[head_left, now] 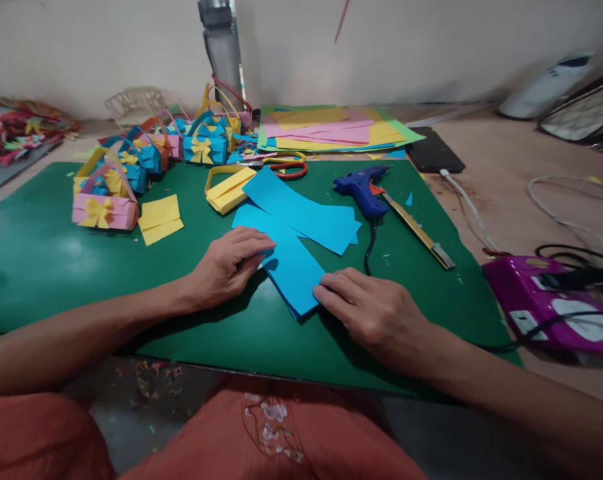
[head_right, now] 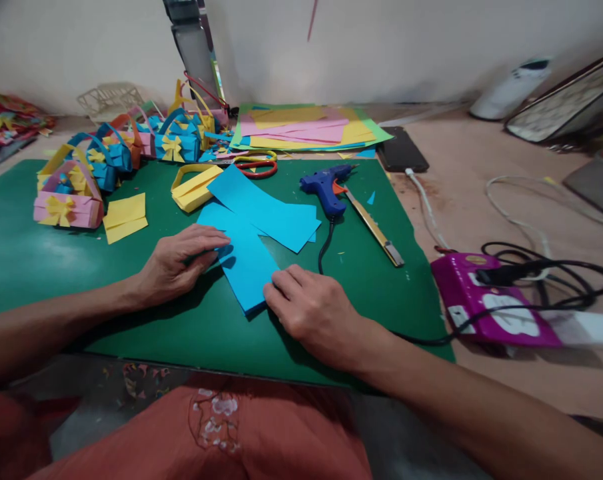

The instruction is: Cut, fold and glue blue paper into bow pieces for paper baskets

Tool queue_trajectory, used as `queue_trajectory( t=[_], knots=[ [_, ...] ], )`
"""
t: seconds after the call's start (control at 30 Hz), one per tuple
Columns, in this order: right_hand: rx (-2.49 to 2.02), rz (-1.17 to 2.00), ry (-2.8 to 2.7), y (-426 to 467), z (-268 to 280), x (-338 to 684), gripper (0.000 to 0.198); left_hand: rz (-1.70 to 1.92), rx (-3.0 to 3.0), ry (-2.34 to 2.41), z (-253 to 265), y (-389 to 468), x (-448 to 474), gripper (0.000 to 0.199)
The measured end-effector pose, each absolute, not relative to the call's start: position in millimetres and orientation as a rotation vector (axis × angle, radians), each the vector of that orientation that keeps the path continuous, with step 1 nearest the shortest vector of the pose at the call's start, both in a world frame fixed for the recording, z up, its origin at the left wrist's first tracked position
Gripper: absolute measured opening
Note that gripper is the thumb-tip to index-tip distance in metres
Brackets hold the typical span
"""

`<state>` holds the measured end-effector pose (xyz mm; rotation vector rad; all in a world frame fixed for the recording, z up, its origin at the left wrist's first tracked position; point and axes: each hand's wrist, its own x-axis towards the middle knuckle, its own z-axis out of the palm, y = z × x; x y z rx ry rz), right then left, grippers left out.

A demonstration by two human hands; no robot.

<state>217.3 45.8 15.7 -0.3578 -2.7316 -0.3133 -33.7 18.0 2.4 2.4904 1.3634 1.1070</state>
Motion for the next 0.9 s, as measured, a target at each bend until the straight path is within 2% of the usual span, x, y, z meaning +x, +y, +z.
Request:
queue_trajectory(
  t=[0.2,0.3,0.43,0.6,0.77,0.9],
  knots=[
    [-0.299,-0.409,-2.829,41.5,20.1,218.3,0.031,1.056,2.770,1.177,3.6,14.5,-31.3,0.016],
    [-0.307,-0.397,-2.835,41.0,20.0,218.6,0.029,0.899,2.932,1.061,5.1,10.2,-29.6,0.014],
    [-0.340,-0.378,-2.842,40.7,19.8,218.6,0.028,0.691,2.971,1.044,7.5,6.9,-28.4,0.019],
    [-0.361,-0.365,-2.803,42.3,18.9,219.2,0.026,0.663,2.962,1.054,6.8,6.7,-28.5,0.022],
    [-0.207,-0.601,-2.738,42.0,20.6,219.3,0.030,0.628,2.950,1.083,5.6,7.2,-28.0,0.023],
    [-0.253,-0.808,-2.756,41.1,22.5,218.7,0.028,0.609,2.931,1.080,6.1,8.2,-27.9,0.022]
  ],
)
